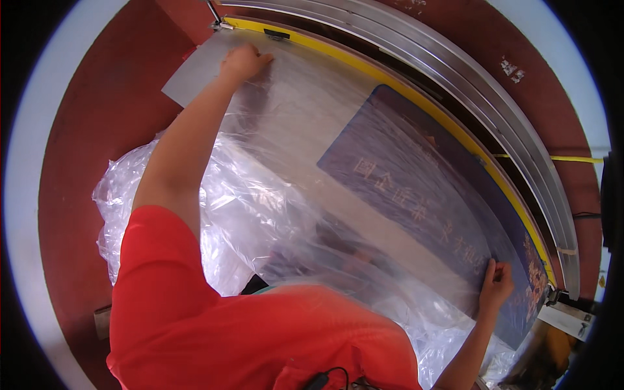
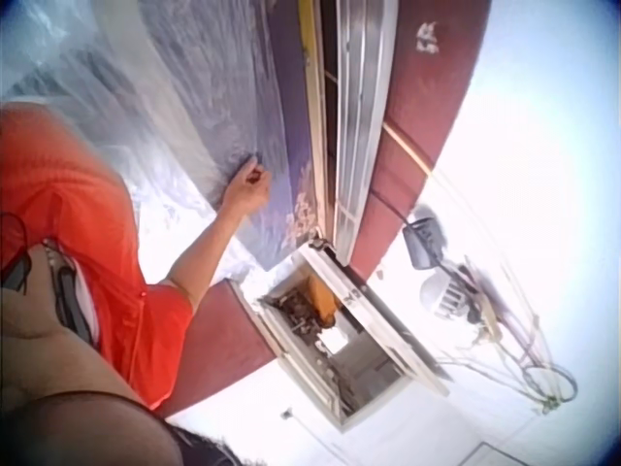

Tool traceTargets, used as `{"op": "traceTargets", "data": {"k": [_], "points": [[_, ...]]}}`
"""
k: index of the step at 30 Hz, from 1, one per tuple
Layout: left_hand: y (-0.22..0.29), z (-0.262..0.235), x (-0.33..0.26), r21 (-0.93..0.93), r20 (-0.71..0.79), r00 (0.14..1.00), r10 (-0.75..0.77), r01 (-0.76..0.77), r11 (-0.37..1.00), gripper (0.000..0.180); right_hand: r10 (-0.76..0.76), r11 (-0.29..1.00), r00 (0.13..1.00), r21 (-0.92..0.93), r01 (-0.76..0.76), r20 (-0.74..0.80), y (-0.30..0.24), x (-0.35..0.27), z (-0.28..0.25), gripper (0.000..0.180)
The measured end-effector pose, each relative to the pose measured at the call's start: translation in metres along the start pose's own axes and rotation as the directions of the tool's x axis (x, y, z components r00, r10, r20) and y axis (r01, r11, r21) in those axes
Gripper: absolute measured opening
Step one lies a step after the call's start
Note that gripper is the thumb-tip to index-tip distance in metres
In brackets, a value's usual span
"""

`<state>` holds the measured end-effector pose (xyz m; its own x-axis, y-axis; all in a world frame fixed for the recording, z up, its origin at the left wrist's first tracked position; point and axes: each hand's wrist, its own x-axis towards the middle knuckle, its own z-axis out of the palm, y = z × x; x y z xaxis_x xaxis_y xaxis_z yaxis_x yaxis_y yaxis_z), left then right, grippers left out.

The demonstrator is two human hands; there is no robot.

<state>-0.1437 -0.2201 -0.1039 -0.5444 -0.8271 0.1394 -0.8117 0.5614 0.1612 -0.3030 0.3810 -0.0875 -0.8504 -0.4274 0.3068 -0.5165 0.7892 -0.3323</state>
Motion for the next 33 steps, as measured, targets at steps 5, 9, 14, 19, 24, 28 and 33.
{"op": "traceTargets", "data": {"k": [5, 9, 14, 19, 24, 28, 33], "points": [[-0.013, 0.008, 0.039, -0.039, 0.216, 0.972, 0.088, -0.082, 0.996, 0.035, -0.019, 0.999, 0.999, 0.035, 0.021, -0.042, 0.007, 0.0, 0.005, 0.019], [0.003, -0.014, 0.033, -0.566, 0.531, 0.846, -0.035, 0.385, 0.729, 0.023, 0.052, 0.999, 0.999, 0.014, -0.052, -0.012, 0.007, -0.004, 0.003, 0.018], [0.0, 0.009, 0.034, -0.755, 0.363, 0.93, -0.061, 0.332, 0.566, 0.016, 0.004, 0.998, 0.998, 0.058, -0.008, 0.057, -0.002, -0.007, -0.001, 0.015], [-0.039, 0.035, 0.05, 0.3, -0.016, 0.998, 0.068, -0.06, 0.952, 0.029, -0.009, 0.84, 0.617, 0.341, -0.423, 0.787, -0.04, -0.024, -0.065, 0.009], [-0.183, 0.054, 0.074, 0.73, -0.104, 0.958, 0.265, -0.108, 0.675, 0.032, 0.421, 0.779, 0.114, -0.294, -0.554, 0.9, 0.093, -0.11, -0.111, 0.019], [-0.221, 0.085, 0.109, 0.32, -0.274, 0.924, 0.266, -0.173, 0.931, 0.039, 0.796, 0.507, 0.557, 0.244, -0.827, 0.236, 0.248, -0.184, -0.319, 0.032], [-0.194, 0.059, 0.086, 0.315, -0.185, 0.982, 0.027, 0.033, 0.948, 0.041, -0.481, 0.683, 0.724, -0.729, -0.044, -0.494, -0.011, -0.054, -0.237, 0.031]]}}
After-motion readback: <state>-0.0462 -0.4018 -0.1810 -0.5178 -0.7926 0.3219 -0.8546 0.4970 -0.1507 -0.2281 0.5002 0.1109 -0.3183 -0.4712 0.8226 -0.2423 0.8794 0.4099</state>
